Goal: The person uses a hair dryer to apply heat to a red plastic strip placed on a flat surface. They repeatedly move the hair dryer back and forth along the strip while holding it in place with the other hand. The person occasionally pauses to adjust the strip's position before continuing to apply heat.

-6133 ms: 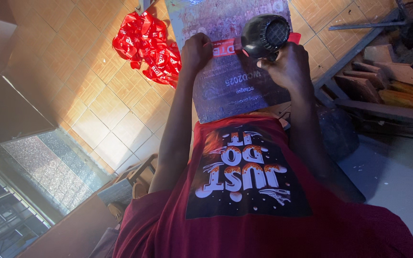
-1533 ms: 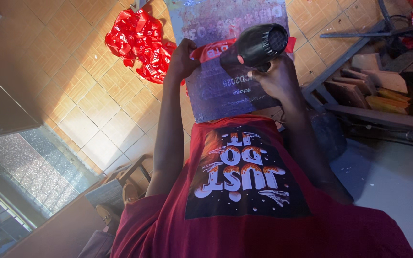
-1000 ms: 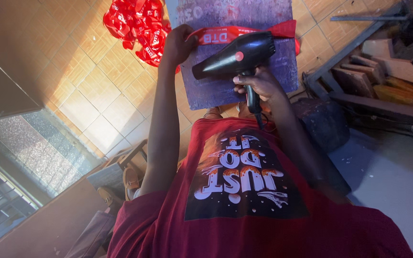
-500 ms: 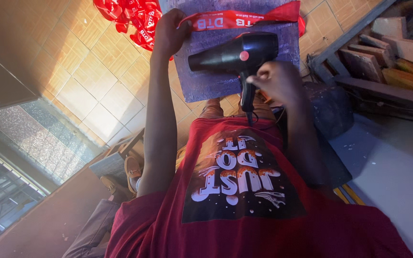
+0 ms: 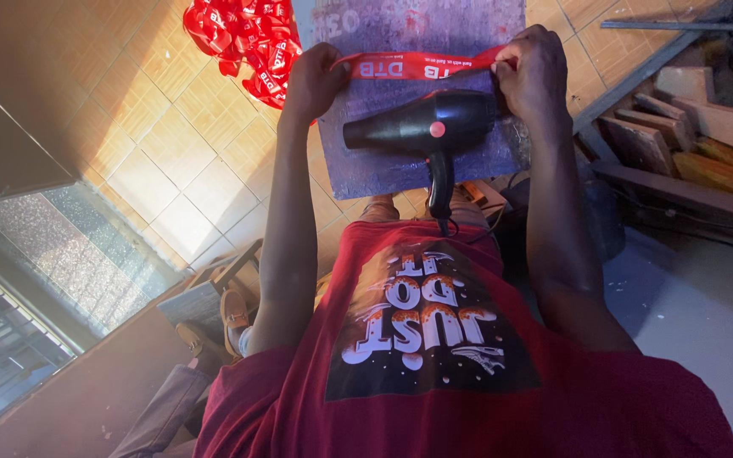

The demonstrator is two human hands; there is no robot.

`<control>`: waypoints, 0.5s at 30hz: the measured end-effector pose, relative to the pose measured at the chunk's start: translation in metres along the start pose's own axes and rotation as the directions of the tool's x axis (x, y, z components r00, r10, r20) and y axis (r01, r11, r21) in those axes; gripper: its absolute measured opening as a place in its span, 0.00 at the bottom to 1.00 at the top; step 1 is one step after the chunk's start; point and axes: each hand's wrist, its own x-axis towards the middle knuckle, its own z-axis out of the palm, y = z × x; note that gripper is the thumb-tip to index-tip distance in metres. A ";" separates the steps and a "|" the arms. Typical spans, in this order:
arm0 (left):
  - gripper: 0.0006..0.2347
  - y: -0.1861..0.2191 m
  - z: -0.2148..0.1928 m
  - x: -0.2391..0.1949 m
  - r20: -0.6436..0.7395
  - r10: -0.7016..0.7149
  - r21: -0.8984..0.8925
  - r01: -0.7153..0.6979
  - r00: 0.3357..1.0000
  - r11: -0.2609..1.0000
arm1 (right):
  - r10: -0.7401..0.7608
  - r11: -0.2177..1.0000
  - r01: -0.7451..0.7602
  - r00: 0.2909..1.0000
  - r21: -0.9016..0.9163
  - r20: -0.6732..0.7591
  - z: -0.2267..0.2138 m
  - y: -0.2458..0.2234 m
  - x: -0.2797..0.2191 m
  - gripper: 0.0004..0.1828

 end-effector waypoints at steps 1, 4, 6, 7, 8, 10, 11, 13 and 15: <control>0.06 0.001 -0.004 0.002 0.001 -0.002 0.000 0.002 1.000 1.000 | 0.001 1.000 -0.001 1.000 0.001 0.002 -0.009 -0.005 0.005 0.02; 0.04 0.004 -0.014 0.005 0.040 -0.006 -0.080 0.009 0.999 0.997 | 0.158 0.933 -0.196 0.977 0.301 0.144 -0.028 -0.007 0.013 0.07; 0.03 0.012 -0.025 0.006 0.049 0.072 -0.171 -0.063 0.996 0.983 | 0.131 0.897 -0.239 0.948 0.373 0.291 -0.031 0.011 0.018 0.10; 0.03 0.008 -0.026 0.007 0.053 0.069 -0.172 -0.059 0.996 0.983 | 0.134 0.896 -0.243 0.946 0.372 0.294 -0.028 0.019 0.021 0.10; 0.03 0.004 -0.028 0.009 0.087 0.067 -0.243 -0.044 0.994 0.969 | 0.139 0.842 -0.308 0.917 0.442 0.374 -0.025 0.027 0.024 0.09; 0.03 -0.001 -0.036 0.016 0.112 0.074 -0.309 -0.036 0.991 0.950 | 0.128 0.782 -0.365 0.887 0.505 0.444 -0.023 0.033 0.038 0.08; 0.05 -0.002 -0.038 0.015 0.129 0.045 -0.216 -0.016 0.991 0.976 | 0.128 0.815 -0.369 0.867 0.447 0.481 -0.024 0.034 0.043 0.06; 0.06 -0.008 -0.042 0.015 0.142 0.006 -0.120 0.011 0.990 0.993 | 0.128 0.844 -0.370 0.843 0.389 0.523 -0.027 0.032 0.052 0.04; 0.11 -0.018 -0.042 0.020 0.131 -0.041 -0.113 0.056 0.991 0.992 | 0.084 0.883 -0.340 0.792 0.324 0.604 -0.034 0.032 0.059 0.13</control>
